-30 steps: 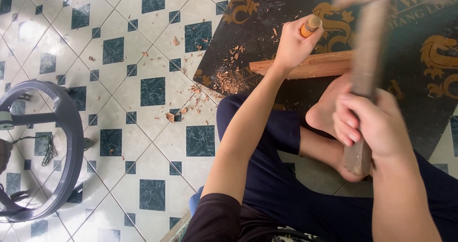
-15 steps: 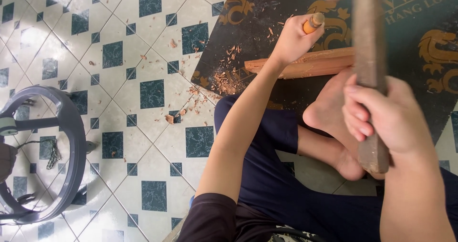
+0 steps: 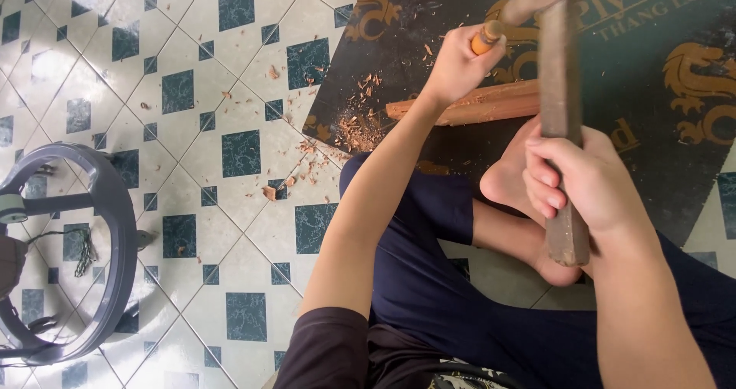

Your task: Carving a piece of wood using a hammer and a chisel while sitting on the floor and using feet for stabilization.

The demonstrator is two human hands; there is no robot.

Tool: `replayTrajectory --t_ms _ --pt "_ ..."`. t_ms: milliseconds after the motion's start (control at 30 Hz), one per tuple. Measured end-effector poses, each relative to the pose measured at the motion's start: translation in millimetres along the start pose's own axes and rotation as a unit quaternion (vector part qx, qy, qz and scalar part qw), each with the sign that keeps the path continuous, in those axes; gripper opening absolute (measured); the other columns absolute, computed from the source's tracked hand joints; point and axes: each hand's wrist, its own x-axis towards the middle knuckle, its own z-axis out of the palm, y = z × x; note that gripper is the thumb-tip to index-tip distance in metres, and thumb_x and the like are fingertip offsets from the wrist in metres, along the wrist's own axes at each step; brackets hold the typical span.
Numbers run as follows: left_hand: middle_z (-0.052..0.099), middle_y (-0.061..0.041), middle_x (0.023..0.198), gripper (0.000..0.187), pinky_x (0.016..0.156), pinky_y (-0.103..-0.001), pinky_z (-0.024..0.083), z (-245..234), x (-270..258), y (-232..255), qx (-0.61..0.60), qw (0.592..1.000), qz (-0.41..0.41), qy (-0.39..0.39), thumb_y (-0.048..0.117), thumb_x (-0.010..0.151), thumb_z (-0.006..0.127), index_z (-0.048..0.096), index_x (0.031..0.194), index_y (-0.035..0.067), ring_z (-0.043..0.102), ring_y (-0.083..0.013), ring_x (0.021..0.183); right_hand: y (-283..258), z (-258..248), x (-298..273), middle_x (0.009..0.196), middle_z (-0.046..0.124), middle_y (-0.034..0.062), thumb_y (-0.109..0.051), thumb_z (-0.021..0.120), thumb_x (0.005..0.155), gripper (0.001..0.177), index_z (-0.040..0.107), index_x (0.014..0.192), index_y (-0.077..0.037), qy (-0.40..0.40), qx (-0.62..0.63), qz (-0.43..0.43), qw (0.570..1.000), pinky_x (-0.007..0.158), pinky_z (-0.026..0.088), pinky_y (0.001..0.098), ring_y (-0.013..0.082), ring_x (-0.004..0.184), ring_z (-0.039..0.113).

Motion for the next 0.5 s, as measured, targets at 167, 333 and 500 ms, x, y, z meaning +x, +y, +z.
replayTrajectory --t_ms 167,333,500 --pt "0.036 0.007 0.06 0.033 0.054 -0.028 0.026 2.9 1.9 -10.2 0.016 1.0 0.02 -0.009 0.02 0.087 0.059 0.034 0.065 0.018 0.028 -0.0076 0.058 -5.6 -9.8 -4.8 0.049 0.034 0.0038 -0.012 0.05 0.1 0.027 0.042 0.074 -0.008 -0.03 -0.014 -0.047 0.998 0.037 0.028 0.028 0.014 0.036 0.033" --pt "0.034 0.007 0.06 0.032 0.054 -0.028 0.025 3.6 4.8 -16.5 0.021 1.0 0.012 -0.011 0.018 0.084 0.059 0.034 0.064 0.018 0.027 -0.0084 0.058 -4.5 0.7 -5.5 0.051 0.031 -0.0008 -0.006 0.05 0.093 0.013 0.049 0.082 -0.011 0.029 0.114 -0.096 0.988 0.031 0.023 0.0243 0.0083 0.034 0.028" --pt "0.03 0.006 0.062 0.033 0.056 -0.029 0.023 6.0 -0.7 -9.0 0.029 0.998 0.044 -0.019 0.013 0.083 0.059 0.03 0.066 0.018 0.024 -0.0098 0.063 -8.8 -1.1 -6.2 0.041 0.03 0.0056 -0.015 0.049 0.1 0.048 0.034 0.055 -0.01 -0.022 -0.066 -0.03 0.997 0.04 0.029 0.0295 0.0185 0.033 0.035"
